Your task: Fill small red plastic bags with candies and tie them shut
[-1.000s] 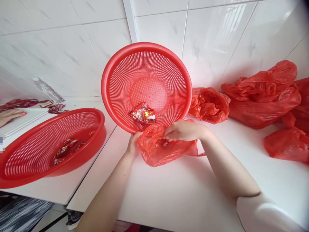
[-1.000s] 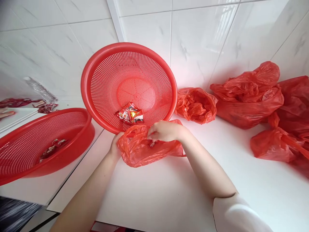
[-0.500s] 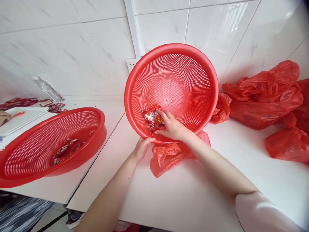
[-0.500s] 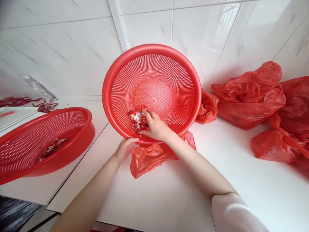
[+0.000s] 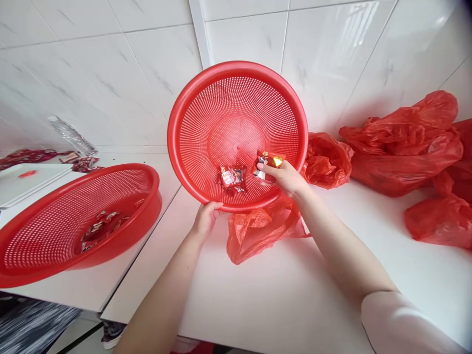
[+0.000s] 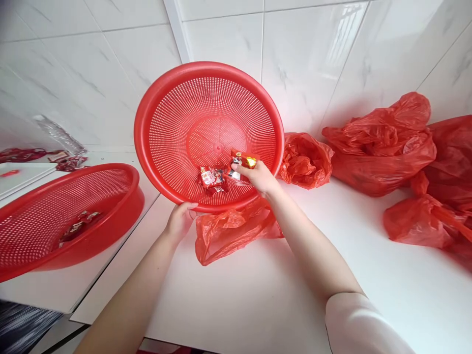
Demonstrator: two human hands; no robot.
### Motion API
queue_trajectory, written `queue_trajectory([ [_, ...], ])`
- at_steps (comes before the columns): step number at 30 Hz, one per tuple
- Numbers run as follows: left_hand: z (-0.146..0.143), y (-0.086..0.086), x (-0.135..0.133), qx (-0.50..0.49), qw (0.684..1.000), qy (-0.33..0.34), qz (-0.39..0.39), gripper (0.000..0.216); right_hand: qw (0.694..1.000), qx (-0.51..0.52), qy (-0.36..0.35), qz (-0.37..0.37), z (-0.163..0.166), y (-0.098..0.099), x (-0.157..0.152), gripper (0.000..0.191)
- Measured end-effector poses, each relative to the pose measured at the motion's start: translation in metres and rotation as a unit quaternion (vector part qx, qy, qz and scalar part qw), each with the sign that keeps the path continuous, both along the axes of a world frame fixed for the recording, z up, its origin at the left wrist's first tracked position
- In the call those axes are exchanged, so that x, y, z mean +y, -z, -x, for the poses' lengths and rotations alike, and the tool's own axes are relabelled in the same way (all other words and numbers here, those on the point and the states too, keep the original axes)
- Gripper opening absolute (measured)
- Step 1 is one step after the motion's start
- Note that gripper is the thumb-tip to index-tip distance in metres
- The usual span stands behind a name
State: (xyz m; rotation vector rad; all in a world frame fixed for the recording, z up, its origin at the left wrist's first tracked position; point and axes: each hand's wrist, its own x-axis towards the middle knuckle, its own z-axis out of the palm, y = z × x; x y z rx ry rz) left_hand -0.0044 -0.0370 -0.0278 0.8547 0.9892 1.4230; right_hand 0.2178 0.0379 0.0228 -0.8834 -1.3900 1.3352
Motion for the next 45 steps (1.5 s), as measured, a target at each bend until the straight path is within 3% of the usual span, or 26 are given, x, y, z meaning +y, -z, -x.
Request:
queue_trajectory([
  [2,0.005,0.001,0.004,-0.001,1.000,-0.026,0.006,0.029,0.997,0.062,-0.027,0.048,0.002,-0.005,-0.003,0.047],
  [5,0.010,0.000,0.007,-0.004,0.999,-0.038,0.006,0.029,0.992,0.102,0.013,0.079,0.007,-0.008,-0.004,0.051],
  [9,0.012,-0.001,0.008,-0.014,1.000,-0.024,0.002,0.026,0.996,0.040,0.047,0.061,0.006,-0.013,-0.008,0.058],
  [12,0.013,-0.001,0.008,-0.018,0.999,-0.027,-0.001,0.025,1.000,-0.016,-0.009,0.009,-0.005,-0.025,-0.020,0.059],
  [14,0.014,-0.001,0.008,-0.020,0.999,-0.032,-0.002,0.029,0.992,-0.080,-0.100,0.008,-0.014,-0.037,-0.032,0.056],
  [16,0.014,-0.002,0.008,-0.018,0.999,-0.034,0.001,0.033,0.953,-0.174,-0.247,0.011,-0.022,-0.048,-0.043,0.049],
  [18,0.014,-0.002,0.007,-0.015,0.999,-0.035,0.005,0.033,0.868,-0.272,-0.415,-0.014,-0.026,-0.054,-0.049,0.038],
  [20,0.014,-0.003,0.007,-0.014,0.999,-0.034,0.005,0.032,0.780,-0.358,-0.510,-0.058,-0.024,-0.053,-0.049,0.027],
  [21,0.013,-0.003,0.007,-0.015,0.999,-0.034,0.004,0.033,0.751,-0.394,-0.524,-0.077,-0.022,-0.051,-0.047,0.024],
  [23,0.013,-0.003,0.006,-0.019,0.999,-0.038,0.001,0.034,0.741,-0.444,-0.495,-0.098,-0.017,-0.043,-0.042,0.021],
  [28,0.014,-0.001,0.007,-0.023,0.999,-0.026,-0.007,0.024,0.809,-0.444,-0.365,-0.118,-0.015,-0.026,-0.030,0.032],
  [32,0.016,0.004,0.010,-0.020,0.998,-0.061,-0.020,0.011,0.840,-0.436,-0.273,-0.172,-0.014,-0.023,-0.029,0.037],
  [36,0.017,0.005,0.011,-0.028,0.996,-0.079,-0.017,0.012,0.821,-0.488,-0.223,-0.194,-0.009,-0.021,-0.030,0.014],
  [41,0.016,0.000,0.010,-0.028,0.998,-0.059,-0.007,0.016,0.790,-0.544,-0.212,-0.188,-0.004,-0.017,-0.032,0.014],
  [45,0.017,0.000,0.010,-0.026,0.998,-0.064,-0.006,0.008,0.833,-0.464,-0.155,-0.257,-0.001,-0.022,-0.035,0.007],
])
